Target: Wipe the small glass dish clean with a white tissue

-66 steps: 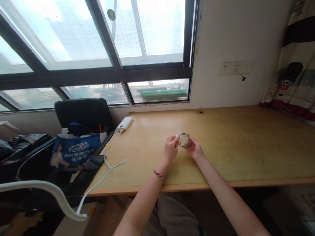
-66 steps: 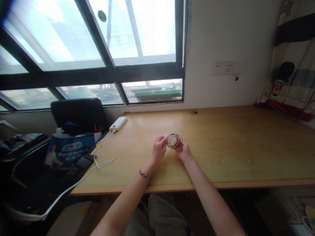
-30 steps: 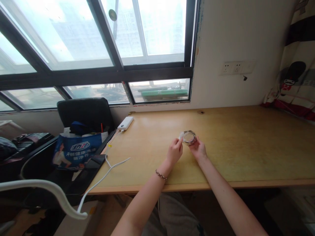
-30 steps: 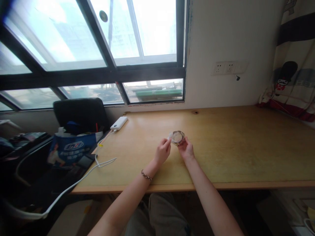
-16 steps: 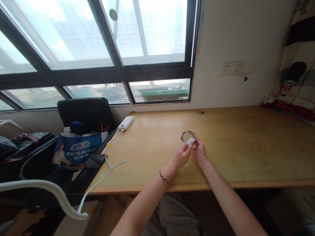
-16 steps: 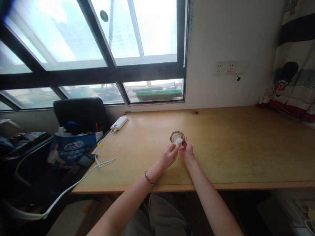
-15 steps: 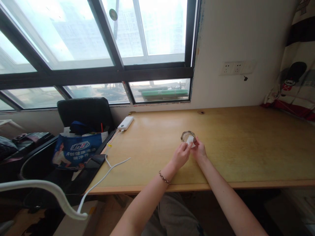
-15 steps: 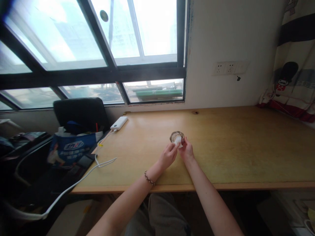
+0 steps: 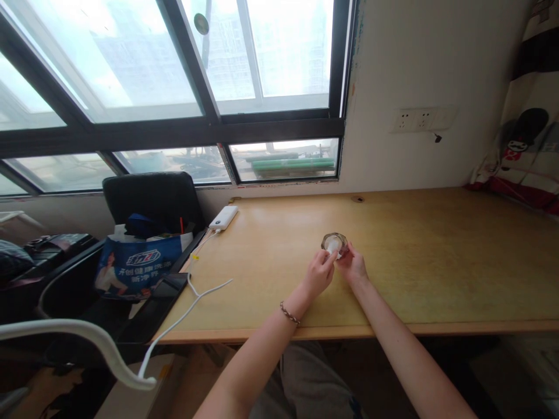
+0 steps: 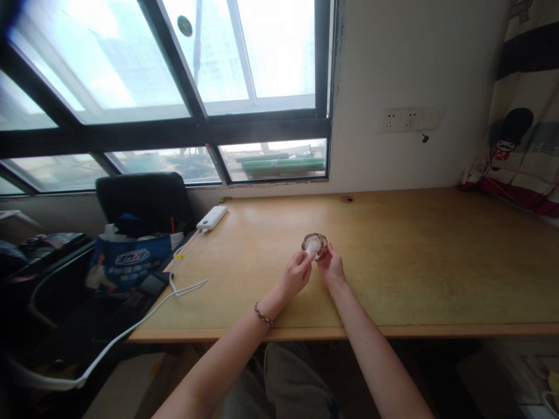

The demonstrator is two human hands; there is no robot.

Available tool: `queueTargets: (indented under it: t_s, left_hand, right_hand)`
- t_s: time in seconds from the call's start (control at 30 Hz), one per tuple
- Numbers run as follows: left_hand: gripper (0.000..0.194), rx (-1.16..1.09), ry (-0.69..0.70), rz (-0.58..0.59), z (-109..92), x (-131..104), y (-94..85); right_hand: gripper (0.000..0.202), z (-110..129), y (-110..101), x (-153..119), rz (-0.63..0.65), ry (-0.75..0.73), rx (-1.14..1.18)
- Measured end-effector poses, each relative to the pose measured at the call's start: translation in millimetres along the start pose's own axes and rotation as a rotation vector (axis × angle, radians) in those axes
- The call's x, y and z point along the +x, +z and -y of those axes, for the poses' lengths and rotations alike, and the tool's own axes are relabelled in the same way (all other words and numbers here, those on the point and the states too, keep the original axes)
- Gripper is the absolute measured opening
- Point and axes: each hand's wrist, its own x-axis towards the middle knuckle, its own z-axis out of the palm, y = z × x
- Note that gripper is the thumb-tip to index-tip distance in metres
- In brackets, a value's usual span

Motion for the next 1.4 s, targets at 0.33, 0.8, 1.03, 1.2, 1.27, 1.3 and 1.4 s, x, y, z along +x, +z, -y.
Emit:
queueTargets:
  t_s: [0.33, 0.8, 1.03, 1.2, 1.27, 1.3, 1.4]
  left_hand:
    - [0.037, 0.128, 0.079, 0.052, -11.8, 3.5, -1.1]
    - [0.031, 0.097, -0.298, -0.117, 23.8, 7.5, -15.3]
    - [0.036, 0.021, -0.129, -0.091, 15.1, 3.2, -8.2]
    - [0.035, 0.052, 0.008, -0.01, 8.3, 3.7, -7.5]
    - [0.035, 0.092, -0.06, -0.024, 9.9, 5.3, -10.6]
    - [0.035, 0.108, -0.102, -0.033, 11.0, 6.1, -12.2]
    - [0.034, 0.124, -0.177, -0.033, 12.5, 7.7, -15.6]
  right_hand:
    - [0.017, -7.3, 0.8, -2.3, 0.083, 0.079, -0.109]
    - [0.012, -12.2, 5.5, -4.9, 0.098, 0.053, -0.107]
    - [0.017, -9.4, 5.0, -4.9, 0.105, 0.086, -0.027]
    - [0.02, -9.9, 2.6, -4.2, 0.125, 0.105, -0.006]
    - [0.019, -9.9, 3.0, -4.1, 0.135, 0.119, -0.018]
    - [0.018, -9.9, 3.2, -3.9, 0.133, 0.117, -0.025]
    - [0.015, -9.9, 2.9, -2.5, 0.099, 0.083, -0.035]
